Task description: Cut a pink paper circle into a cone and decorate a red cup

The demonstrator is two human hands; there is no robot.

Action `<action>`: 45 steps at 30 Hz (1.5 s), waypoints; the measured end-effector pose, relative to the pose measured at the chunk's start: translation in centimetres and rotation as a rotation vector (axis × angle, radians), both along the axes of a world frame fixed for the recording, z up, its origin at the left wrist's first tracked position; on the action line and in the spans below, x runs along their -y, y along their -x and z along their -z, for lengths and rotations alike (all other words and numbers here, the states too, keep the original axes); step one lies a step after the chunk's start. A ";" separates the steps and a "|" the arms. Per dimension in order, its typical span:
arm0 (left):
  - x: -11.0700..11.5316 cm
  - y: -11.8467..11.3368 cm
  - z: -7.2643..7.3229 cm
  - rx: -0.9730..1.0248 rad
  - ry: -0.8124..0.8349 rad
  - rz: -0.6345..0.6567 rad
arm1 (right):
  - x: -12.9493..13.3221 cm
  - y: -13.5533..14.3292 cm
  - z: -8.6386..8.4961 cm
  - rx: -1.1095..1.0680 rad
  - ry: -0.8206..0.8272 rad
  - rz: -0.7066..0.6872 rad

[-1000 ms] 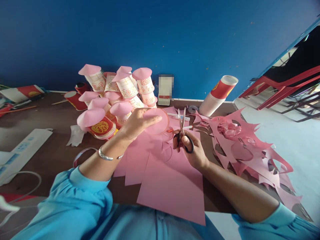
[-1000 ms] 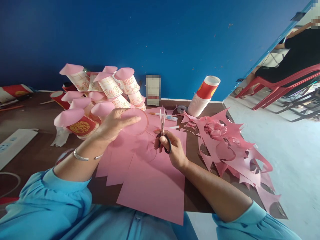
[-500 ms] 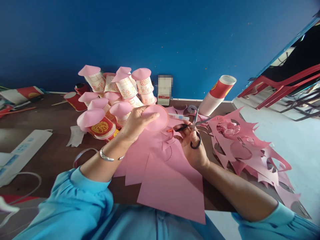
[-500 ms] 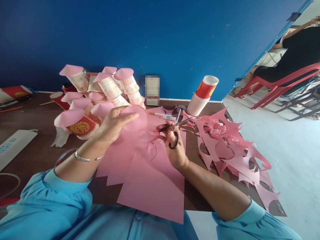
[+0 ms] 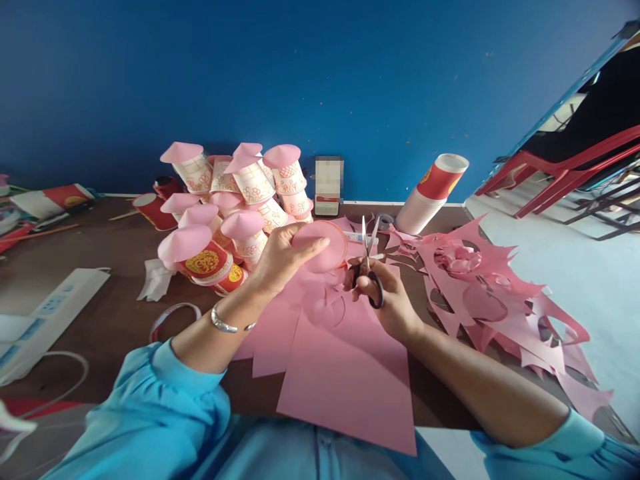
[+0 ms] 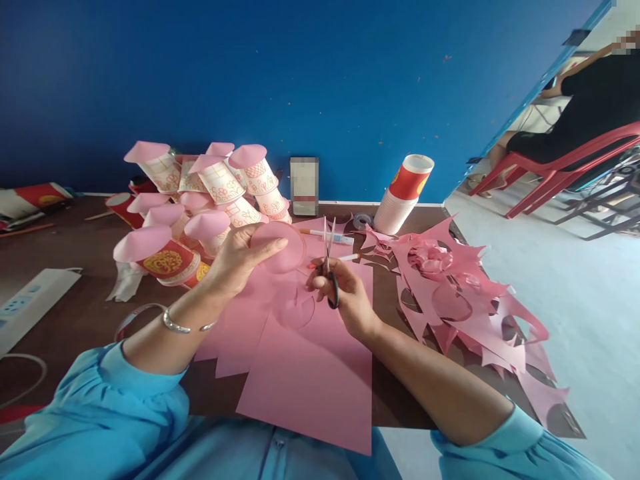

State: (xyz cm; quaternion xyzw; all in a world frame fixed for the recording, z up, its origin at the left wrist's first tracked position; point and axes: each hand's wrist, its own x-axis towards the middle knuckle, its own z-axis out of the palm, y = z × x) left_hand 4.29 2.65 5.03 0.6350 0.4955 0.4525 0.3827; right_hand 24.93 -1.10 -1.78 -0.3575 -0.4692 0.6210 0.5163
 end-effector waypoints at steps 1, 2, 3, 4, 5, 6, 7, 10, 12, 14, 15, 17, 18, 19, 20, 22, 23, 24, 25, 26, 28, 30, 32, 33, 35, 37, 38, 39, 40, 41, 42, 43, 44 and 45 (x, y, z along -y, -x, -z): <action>0.1 -0.1 -0.1 -0.024 -0.033 -0.004 | 0.1 0.1 0.1 0.012 -0.001 -0.014; 0.2 -0.3 -0.1 -0.048 -0.066 -0.011 | 0.2 0.1 0.2 0.006 0.010 -0.017; 0.3 -0.4 -0.2 -0.071 -0.089 -0.019 | 0.2 0.2 0.3 -0.010 0.029 -0.013; 0.4 -0.5 -0.2 -0.087 -0.100 -0.021 | 0.2 0.2 0.5 -0.025 0.050 -0.010; 0.5 -0.5 -0.2 -0.096 -0.096 -0.016 | 0.2 0.3 0.6 -0.039 0.065 -0.010; 0.6 -0.5 -0.2 -0.102 -0.080 -0.004 | 0.1 0.2 0.8 -0.050 0.076 -0.012; 0.6 -0.5 -0.3 -0.105 -0.057 0.010 | 0.0 0.2 0.9 -0.056 0.079 -0.015; 0.6 -0.5 -0.3 -0.111 0.017 0.055 | -0.3 0.1 1.1 -0.048 0.052 -0.013; 0.5 -0.4 -0.2 -0.126 0.037 0.090 | -0.4 0.1 1.0 -0.036 0.033 0.013; 0.3 -0.3 -0.1 -0.141 0.045 0.146 | -0.4 0.1 0.7 -0.033 0.015 0.053; 0.2 -0.3 0.0 -0.145 0.058 0.181 | -0.4 0.1 0.6 -0.035 0.006 0.069; 0.1 -0.4 0.2 -0.152 0.096 0.241 | -0.3 0.2 0.5 -0.037 -0.002 0.082; 0.0 -0.5 0.3 -0.155 0.113 0.258 | -0.2 0.2 0.4 -0.036 0.005 0.080; 0.0 -0.5 0.4 -0.155 0.125 0.267 | -0.2 0.2 0.4 -0.031 0.018 0.075; 0.1 -0.6 0.6 -0.148 0.133 0.271 | -0.1 0.3 0.5 -0.019 0.032 0.068; 0.1 -0.8 0.9 -0.117 0.158 0.270 | 0.0 0.3 0.6 0.017 0.048 0.043; 0.1 -0.8 1.0 -0.096 0.179 0.267 | 0.1 0.3 0.6 0.037 0.051 0.023; 0.1 -0.8 1.1 -0.077 0.199 0.264 | 0.1 0.3 0.7 0.050 0.050 -0.005; 0.1 -0.8 1.2 -0.065 0.212 0.257 | 0.1 0.2 0.7 0.057 0.047 -0.046; 0.1 -0.8 1.3 -0.060 0.219 0.247 | 0.1 0.2 0.7 0.056 0.044 -0.090; 0.0 -0.7 1.2 -0.062 0.222 0.227 | 0.0 0.1 0.9 0.053 0.033 -0.159; -0.2 -0.5 0.9 -0.065 0.221 0.206 | -0.2 -0.1 1.0 0.055 0.014 -0.156; -0.4 -0.2 0.6 -0.062 0.224 0.196 | -0.4 -0.4 1.2 0.075 0.000 -0.117; -0.5 -0.1 0.4 -0.059 0.225 0.199 | -0.5 -0.5 1.2 0.095 -0.002 -0.115; -0.8 0.3 0.2 -0.060 0.233 0.223 | -0.7 -0.7 1.2 0.138 -0.002 -0.144; -1.0 0.7 0.0 -0.074 0.238 0.250 | -0.7 -0.9 1.2 0.179 -0.011 -0.188; -1.1 0.8 0.0 -0.087 0.239 0.264 | -0.7 -0.9 1.2 0.196 -0.025 -0.206; -1.1 1.0 -0.1 -0.103 0.235 0.277 | -0.6 -1.0 1.1 0.212 -0.043 -0.222; -1.2 1.1 -0.2 -0.118 0.228 0.288 | -0.6 -1.0 1.1 0.229 -0.060 -0.237; -1.2 1.2 -0.4 -0.127 0.222 0.298 | -0.5 -1.0 1.1 0.243 -0.073 -0.250; -1.2 1.3 -0.5 -0.131 0.220 0.309 | -0.5 -1.0 1.1 0.250 -0.081 -0.263; -1.2 1.3 -0.6 -0.132 0.224 0.324 | -0.4 -1.0 1.1 0.252 -0.085 -0.276; -1.3 1.4 -0.8 -0.132 0.234 0.343 | -0.4 -1.0 1.1 0.250 -0.087 -0.288; -1.3 1.4 -0.8 -0.133 0.249 0.365 | -0.4 -1.0 1.1 0.245 -0.090 -0.301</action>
